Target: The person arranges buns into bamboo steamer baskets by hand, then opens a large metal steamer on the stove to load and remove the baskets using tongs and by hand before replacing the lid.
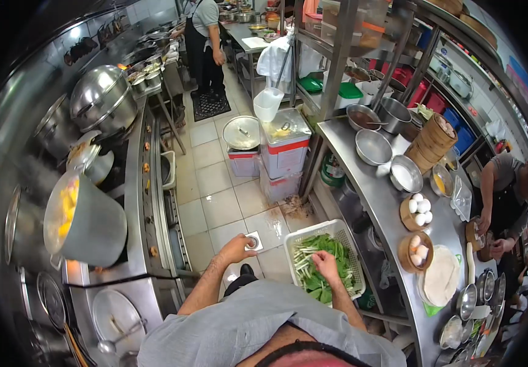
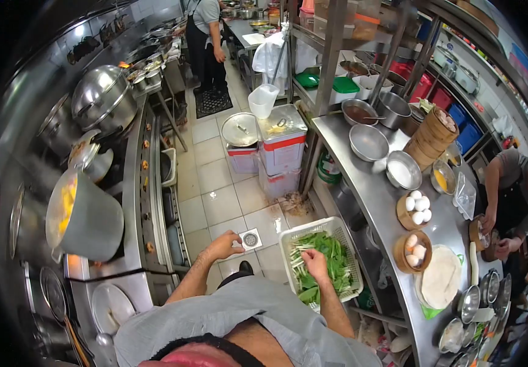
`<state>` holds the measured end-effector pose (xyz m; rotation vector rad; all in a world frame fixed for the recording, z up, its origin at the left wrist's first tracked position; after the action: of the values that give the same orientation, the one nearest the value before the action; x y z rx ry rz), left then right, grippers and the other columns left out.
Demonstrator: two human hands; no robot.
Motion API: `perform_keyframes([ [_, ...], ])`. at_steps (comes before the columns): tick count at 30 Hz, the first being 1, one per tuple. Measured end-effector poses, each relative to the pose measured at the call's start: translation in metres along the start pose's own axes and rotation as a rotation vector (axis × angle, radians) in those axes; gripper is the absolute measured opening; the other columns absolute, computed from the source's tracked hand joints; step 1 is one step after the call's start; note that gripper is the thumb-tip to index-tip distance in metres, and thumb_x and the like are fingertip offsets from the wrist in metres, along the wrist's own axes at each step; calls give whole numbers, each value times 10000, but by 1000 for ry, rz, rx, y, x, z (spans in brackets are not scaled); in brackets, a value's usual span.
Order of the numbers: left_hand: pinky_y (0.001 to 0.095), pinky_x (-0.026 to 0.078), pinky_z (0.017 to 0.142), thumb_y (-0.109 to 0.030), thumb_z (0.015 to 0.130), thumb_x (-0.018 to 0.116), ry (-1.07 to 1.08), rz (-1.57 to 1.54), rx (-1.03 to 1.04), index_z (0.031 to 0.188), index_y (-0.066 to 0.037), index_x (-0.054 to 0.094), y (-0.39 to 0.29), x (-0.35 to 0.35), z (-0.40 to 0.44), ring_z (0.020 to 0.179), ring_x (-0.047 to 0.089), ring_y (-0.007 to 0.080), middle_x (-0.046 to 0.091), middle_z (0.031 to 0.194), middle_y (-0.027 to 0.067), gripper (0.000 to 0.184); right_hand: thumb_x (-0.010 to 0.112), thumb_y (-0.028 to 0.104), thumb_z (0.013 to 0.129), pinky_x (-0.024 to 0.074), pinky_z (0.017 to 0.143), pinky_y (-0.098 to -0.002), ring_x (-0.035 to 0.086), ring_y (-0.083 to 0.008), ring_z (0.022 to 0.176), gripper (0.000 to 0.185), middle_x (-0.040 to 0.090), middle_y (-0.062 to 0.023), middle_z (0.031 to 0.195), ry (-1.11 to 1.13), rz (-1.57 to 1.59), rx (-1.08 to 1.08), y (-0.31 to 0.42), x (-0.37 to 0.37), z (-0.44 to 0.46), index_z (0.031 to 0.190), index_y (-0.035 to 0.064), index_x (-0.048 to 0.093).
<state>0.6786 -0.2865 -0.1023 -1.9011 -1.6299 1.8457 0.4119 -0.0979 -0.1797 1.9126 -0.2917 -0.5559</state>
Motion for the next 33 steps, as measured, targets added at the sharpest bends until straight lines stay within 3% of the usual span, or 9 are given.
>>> perform_keyframes([
  [5,376,440,869,-339,741,708,-15,-9,-23,970,-64,613,41,-71,23,1005,531,315,532,1053,145,370,614,187,840,404,464,-230,494,-75,523,216,583,-26,670,29,-3,0,54,71,71,902,-20,613],
  [15,369,426,892,-304,759,697,-311,-161,-115,992,-63,607,108,-221,48,1034,513,307,520,1083,143,347,614,185,846,420,474,-227,492,-76,533,184,562,-13,654,243,-100,-107,148,170,224,849,1,602],
  [17,354,464,806,-272,759,701,-490,-42,-101,997,-56,587,129,-252,57,918,549,248,522,1068,107,341,613,191,848,419,473,-225,491,-73,537,173,560,-7,645,258,-150,-279,157,174,264,835,18,603],
  [19,323,472,781,-176,748,711,-573,-81,-157,978,-38,593,123,-290,60,909,548,241,544,1025,116,293,603,187,854,395,461,-229,480,-61,523,163,544,11,625,130,-110,-401,167,172,320,825,27,602],
  [20,330,477,760,-154,755,702,-628,-53,-124,966,-27,595,132,-301,66,879,541,234,546,1002,119,269,610,205,831,462,598,-284,565,-113,649,215,637,-51,721,101,-73,-357,207,164,333,845,-9,630],
  [23,342,469,774,-195,757,703,-637,-108,-241,985,-17,590,140,-321,83,888,551,265,534,1036,132,310,595,220,852,435,529,-252,524,-73,586,220,599,-16,682,-94,-64,-430,299,138,403,840,1,610],
  [26,344,468,769,-200,750,709,-617,-119,-240,985,-20,590,146,-324,109,873,547,261,535,1029,132,320,607,182,845,447,541,-245,559,-99,600,216,614,-43,742,-194,287,-579,380,117,474,931,-17,602],
  [31,312,462,735,-187,737,722,-557,-108,-242,984,-35,597,160,-313,152,806,533,212,544,981,104,315,616,134,825,496,575,-256,597,-128,636,223,644,-90,820,-347,225,-569,458,92,585,971,-34,606],
  [33,329,468,750,-219,750,711,-496,-160,-256,992,-38,598,172,-311,163,847,544,232,542,1009,109,322,664,207,781,504,661,-297,618,-165,719,299,659,-102,860,-453,36,-580,449,81,656,995,0,634],
])
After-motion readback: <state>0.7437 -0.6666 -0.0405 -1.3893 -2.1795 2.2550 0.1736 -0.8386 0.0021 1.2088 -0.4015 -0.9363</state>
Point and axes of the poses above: each hand's wrist, its own z-axis towards the middle knuckle, its own x-axis out of the palm, y = z × x, the point moved 4 cm from there along z, towards the middle knuckle
